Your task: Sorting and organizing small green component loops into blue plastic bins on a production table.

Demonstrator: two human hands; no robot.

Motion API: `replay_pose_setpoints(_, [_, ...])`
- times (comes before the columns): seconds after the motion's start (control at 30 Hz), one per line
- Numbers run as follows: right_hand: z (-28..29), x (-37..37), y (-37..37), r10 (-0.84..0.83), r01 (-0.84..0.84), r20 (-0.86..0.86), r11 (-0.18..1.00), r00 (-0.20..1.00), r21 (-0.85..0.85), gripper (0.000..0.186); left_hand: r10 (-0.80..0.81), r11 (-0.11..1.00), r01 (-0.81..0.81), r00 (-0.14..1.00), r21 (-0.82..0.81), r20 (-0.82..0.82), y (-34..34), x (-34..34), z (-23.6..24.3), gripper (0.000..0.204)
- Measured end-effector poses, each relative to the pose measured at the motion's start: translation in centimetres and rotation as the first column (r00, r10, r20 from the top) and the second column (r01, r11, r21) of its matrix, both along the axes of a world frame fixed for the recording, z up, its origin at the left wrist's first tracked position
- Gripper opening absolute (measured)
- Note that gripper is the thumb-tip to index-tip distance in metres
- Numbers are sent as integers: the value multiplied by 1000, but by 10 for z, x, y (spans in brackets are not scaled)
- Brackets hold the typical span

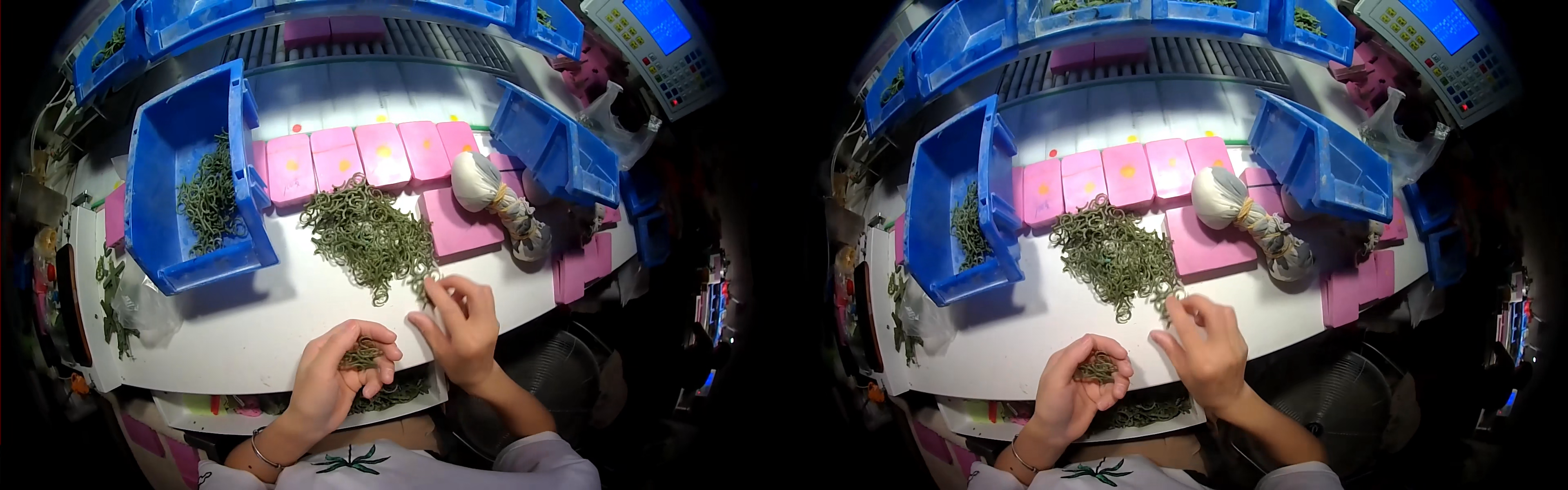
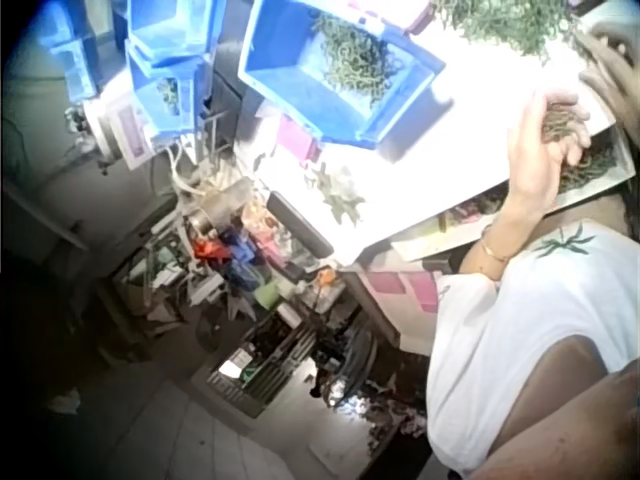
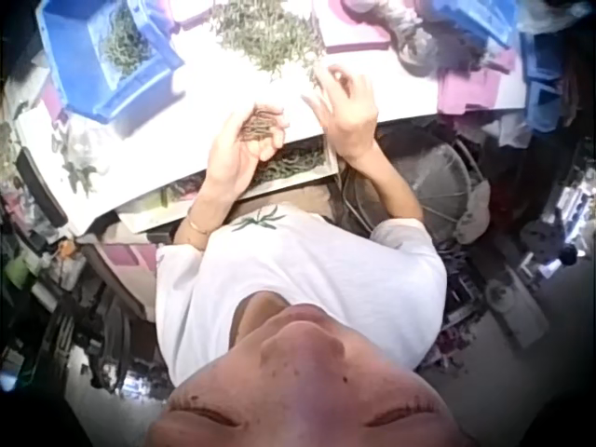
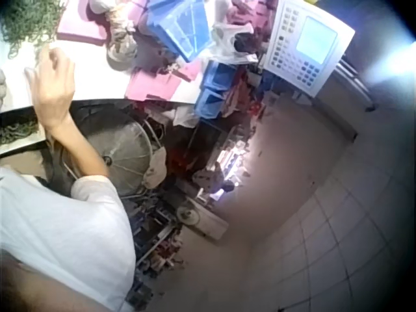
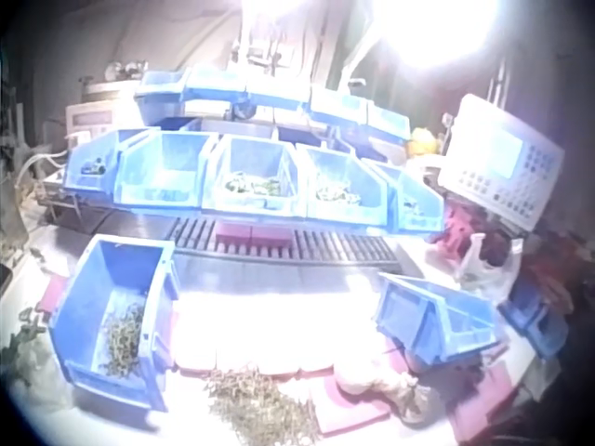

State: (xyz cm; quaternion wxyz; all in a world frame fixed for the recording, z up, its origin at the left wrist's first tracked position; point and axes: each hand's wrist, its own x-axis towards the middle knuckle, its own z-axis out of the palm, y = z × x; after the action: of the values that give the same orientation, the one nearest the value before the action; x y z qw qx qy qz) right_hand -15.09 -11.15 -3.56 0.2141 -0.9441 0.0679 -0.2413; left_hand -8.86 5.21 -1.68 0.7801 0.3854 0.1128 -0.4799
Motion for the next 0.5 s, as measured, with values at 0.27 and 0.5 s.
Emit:
replay_pose_setpoints(0.27, [-15,-42,-1,241,-228,43,954,970,-196,38,3,999,-1,999,-51,40,7,2,-3,37])
replay_pose_setpoints(0.5, [-18,-43,-8,367,-316,120,896,922,-313,22,58,998,-59,997,38,43,5,1,3,34])
